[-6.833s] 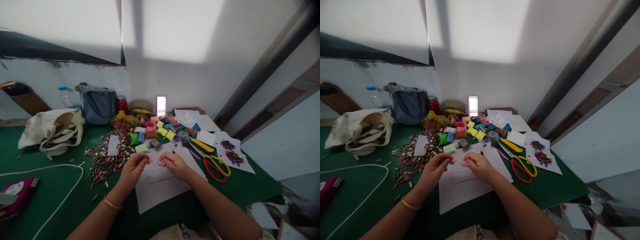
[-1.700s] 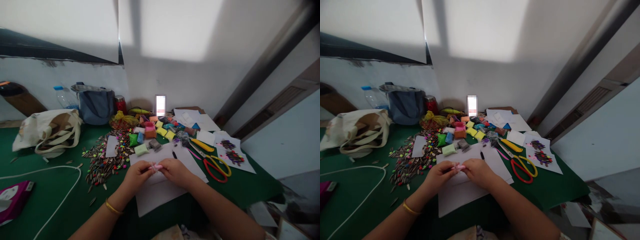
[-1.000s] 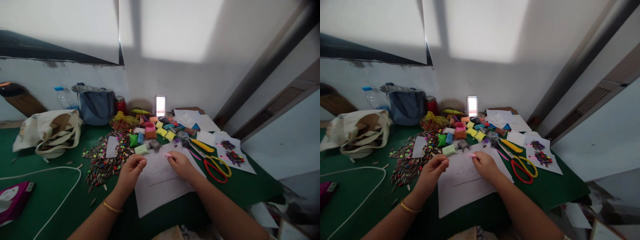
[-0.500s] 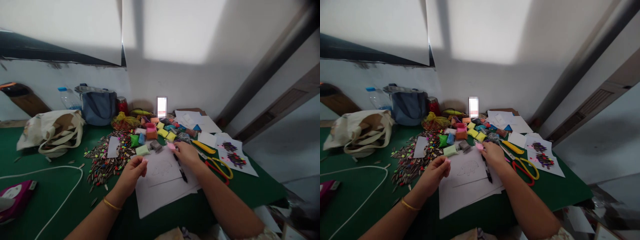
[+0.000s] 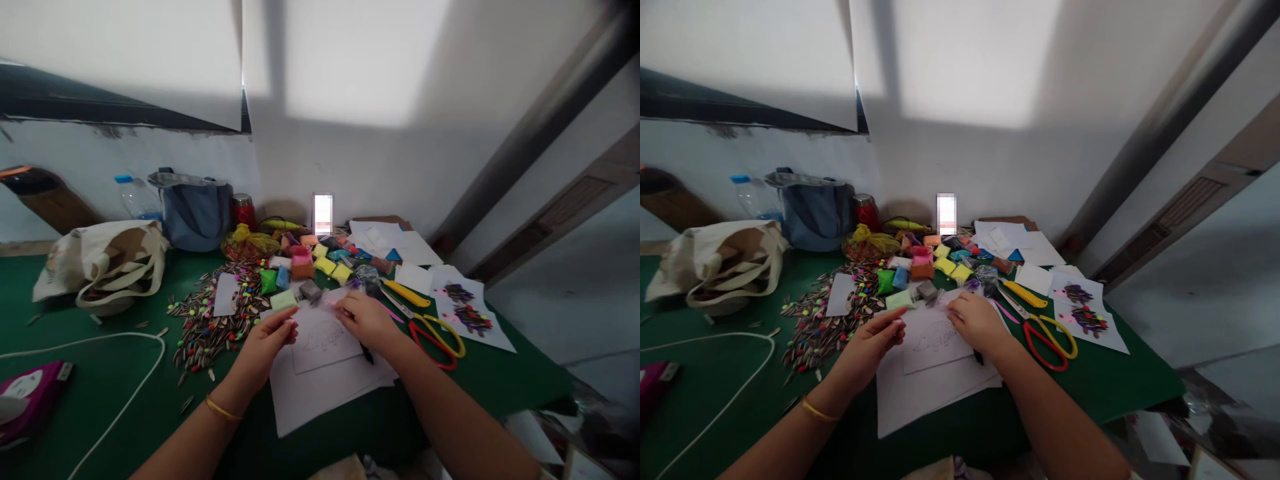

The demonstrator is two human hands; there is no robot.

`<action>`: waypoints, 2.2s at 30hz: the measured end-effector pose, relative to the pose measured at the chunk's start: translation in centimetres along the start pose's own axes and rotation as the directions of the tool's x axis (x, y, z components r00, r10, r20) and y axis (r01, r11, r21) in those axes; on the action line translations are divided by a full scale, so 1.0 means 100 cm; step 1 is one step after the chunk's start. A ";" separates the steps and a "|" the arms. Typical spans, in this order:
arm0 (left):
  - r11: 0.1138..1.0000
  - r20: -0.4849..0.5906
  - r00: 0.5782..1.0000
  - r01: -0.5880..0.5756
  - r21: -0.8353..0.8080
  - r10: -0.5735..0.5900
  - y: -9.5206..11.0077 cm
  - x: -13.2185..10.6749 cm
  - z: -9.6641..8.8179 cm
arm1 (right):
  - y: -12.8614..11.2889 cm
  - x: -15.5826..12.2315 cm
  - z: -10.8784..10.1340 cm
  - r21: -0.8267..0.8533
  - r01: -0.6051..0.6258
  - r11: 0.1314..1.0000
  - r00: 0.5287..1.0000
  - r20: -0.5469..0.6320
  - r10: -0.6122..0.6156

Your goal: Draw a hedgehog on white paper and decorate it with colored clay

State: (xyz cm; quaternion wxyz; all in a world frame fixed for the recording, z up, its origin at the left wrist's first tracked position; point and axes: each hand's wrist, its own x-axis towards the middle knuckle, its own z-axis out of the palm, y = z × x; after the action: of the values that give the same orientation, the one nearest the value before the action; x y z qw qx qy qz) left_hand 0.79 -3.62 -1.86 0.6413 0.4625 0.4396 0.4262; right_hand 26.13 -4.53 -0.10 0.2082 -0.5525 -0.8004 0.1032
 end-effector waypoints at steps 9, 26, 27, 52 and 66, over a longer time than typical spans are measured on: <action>0.578 0.295 0.906 -0.422 0.698 0.304 -0.013 0.009 -0.010 | 0.022 -0.004 0.006 -0.128 -0.079 0.989 0.991 0.098 0.092; 0.333 0.368 0.851 -0.494 0.803 0.375 -0.017 0.026 -0.018 | 0.036 0.002 0.023 -0.168 -0.103 0.980 0.988 0.095 0.120; 0.335 0.371 0.850 -0.497 0.800 0.375 -0.016 0.028 -0.018 | 0.038 0.002 0.024 -0.154 -0.098 0.983 0.989 0.091 0.113; 0.844 -0.004 0.968 -0.216 0.492 0.250 0.002 0.057 -0.010 | 0.031 0.022 0.002 -0.087 -0.224 0.971 0.969 0.082 0.231; 0.985 0.206 0.972 -0.140 0.105 0.116 0.010 -0.002 0.019 | -0.055 0.002 0.021 0.427 0.270 0.863 0.959 -0.205 -0.198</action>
State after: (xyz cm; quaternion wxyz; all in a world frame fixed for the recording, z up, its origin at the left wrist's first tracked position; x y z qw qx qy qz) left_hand 2.44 -4.03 -0.53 0.6245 0.5677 0.3669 0.3913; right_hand 20.53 -6.19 0.25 0.4026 -0.3938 -0.7973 0.2170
